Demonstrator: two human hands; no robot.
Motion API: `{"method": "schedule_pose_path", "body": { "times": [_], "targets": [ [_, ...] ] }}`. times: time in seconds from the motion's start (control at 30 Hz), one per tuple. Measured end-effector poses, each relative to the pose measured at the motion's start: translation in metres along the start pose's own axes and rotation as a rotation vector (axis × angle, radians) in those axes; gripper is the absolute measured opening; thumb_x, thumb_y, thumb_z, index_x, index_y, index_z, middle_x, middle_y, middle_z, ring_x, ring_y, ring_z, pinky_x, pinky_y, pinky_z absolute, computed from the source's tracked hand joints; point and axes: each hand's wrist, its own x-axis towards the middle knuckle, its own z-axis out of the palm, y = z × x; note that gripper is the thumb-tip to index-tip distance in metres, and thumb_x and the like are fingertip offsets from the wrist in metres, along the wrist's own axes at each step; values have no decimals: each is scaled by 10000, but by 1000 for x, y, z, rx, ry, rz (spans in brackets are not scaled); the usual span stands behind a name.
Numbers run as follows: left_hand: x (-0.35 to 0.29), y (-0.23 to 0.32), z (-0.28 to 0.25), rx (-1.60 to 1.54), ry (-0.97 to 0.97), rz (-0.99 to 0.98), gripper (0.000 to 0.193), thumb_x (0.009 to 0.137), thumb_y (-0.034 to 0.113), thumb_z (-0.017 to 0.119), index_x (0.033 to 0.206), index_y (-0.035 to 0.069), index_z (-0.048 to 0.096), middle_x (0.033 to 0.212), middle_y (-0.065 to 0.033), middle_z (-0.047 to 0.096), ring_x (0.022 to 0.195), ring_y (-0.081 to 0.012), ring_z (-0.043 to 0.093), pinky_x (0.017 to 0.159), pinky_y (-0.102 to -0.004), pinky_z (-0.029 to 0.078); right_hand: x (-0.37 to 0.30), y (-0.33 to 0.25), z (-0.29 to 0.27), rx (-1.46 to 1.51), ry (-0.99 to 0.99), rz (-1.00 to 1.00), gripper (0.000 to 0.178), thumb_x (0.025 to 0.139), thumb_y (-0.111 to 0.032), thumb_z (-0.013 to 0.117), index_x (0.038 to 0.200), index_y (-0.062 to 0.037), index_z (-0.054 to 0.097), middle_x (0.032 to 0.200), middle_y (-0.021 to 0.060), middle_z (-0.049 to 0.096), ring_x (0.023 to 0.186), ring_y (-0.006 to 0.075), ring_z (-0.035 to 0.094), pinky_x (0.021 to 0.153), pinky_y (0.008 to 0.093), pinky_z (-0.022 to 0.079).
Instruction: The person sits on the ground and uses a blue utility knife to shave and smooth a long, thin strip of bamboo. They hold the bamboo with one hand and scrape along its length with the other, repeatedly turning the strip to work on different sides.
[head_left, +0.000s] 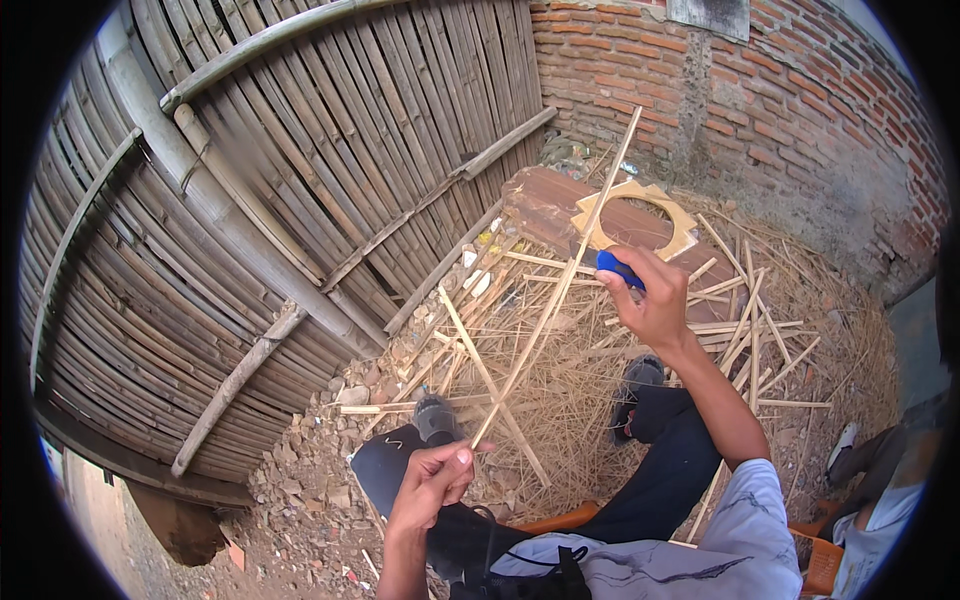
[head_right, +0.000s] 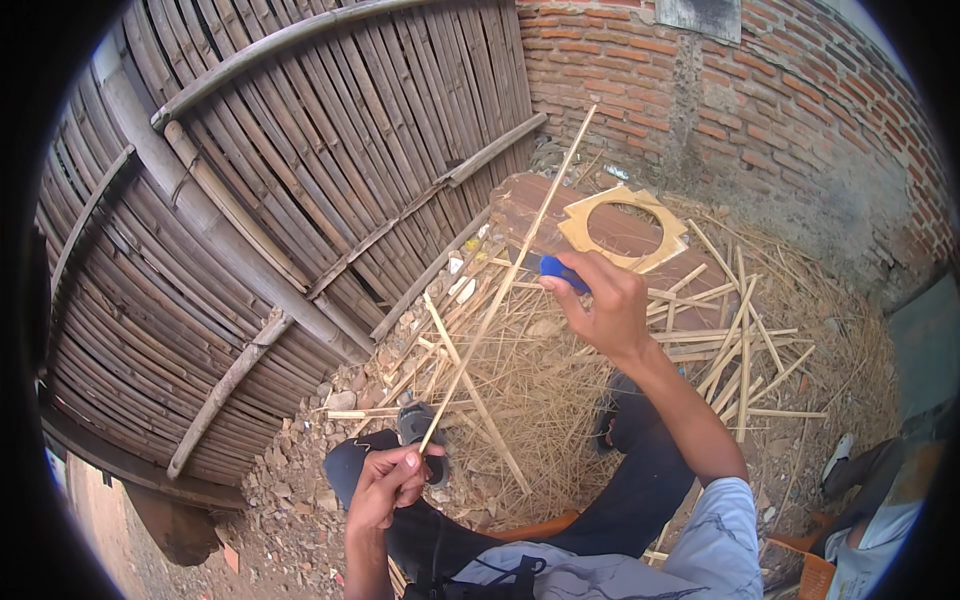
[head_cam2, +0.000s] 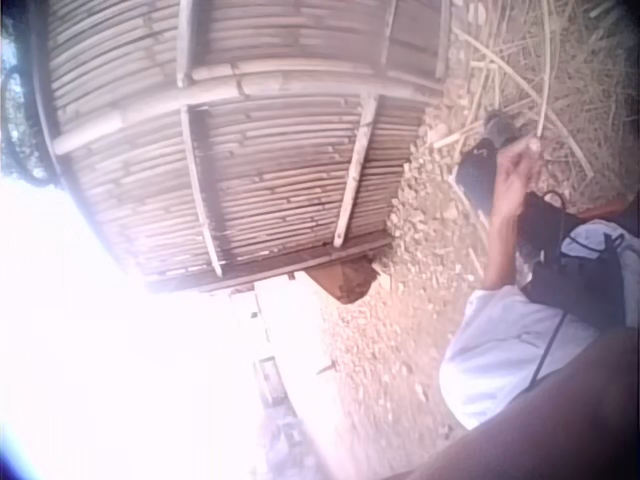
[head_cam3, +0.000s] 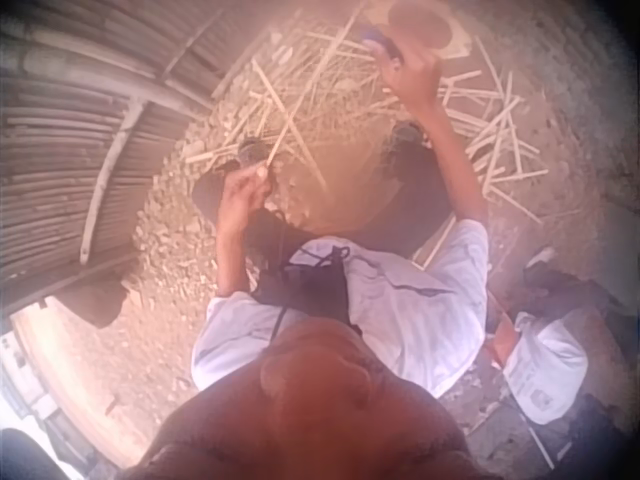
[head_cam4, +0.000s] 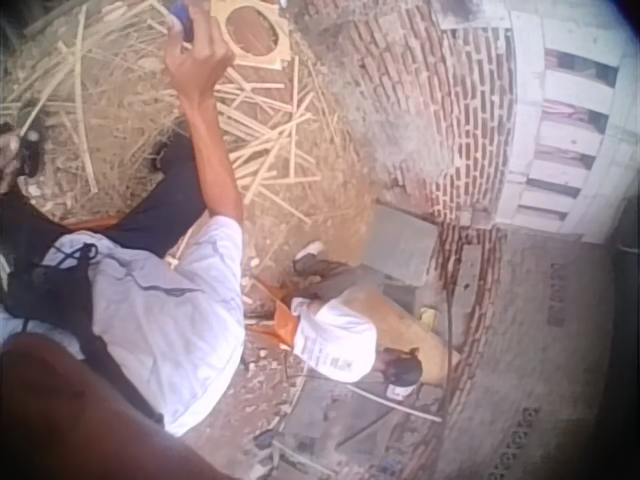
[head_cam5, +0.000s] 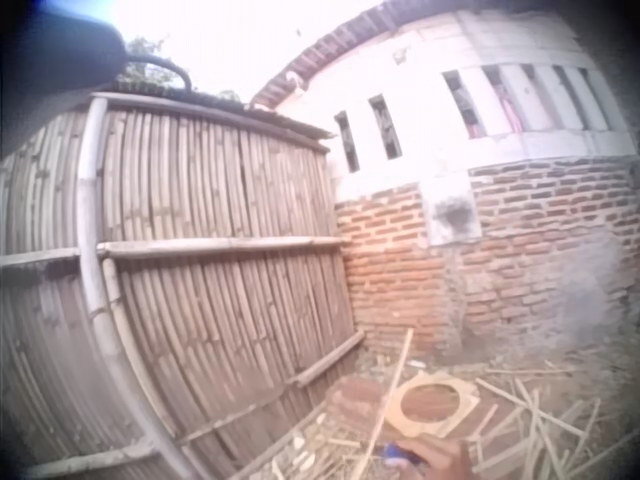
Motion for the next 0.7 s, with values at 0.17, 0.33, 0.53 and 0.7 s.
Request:
{"method": "schedule_pose_path", "body": {
  "times": [0.17,0.33,0.53,0.7],
  "targets": [
    [8,-13,-12,-212,-135,-202,356,1116,216,649,1306,-79,711,657,38,479,503,-32,334,455,-241,245,1,-5,-3,-4,-30,5,297,964,-264,830,1090,-1,773,867,124,765,686,267,754,587,363,573],
    [-1,-5,11,270,245,197,319,1039,122,768,1296,-67,759,762,0,631,590,-18,443,532,-203,303,-2,-1,-1,-20,-45,39,297,964,-261,829,1091,1,772,882,132,772,698,273,761,595,365,579],
    [1,-3,1,228,66,219,340,1082,194,703,1272,-85,744,697,11,564,518,-26,377,469,-218,279,-1,2,0,-18,-23,35,298,968,-261,823,1098,2,772,905,142,780,701,271,761,597,362,581],
    [7,-16,-17,-281,-168,-274,412,1114,254,650,1290,-115,700,646,35,468,492,-38,323,454,-230,245,0,-4,-3,-12,-50,30,300,971,-263,819,1104,2,774,920,144,784,706,270,763,599,359,581]
  ]
}}
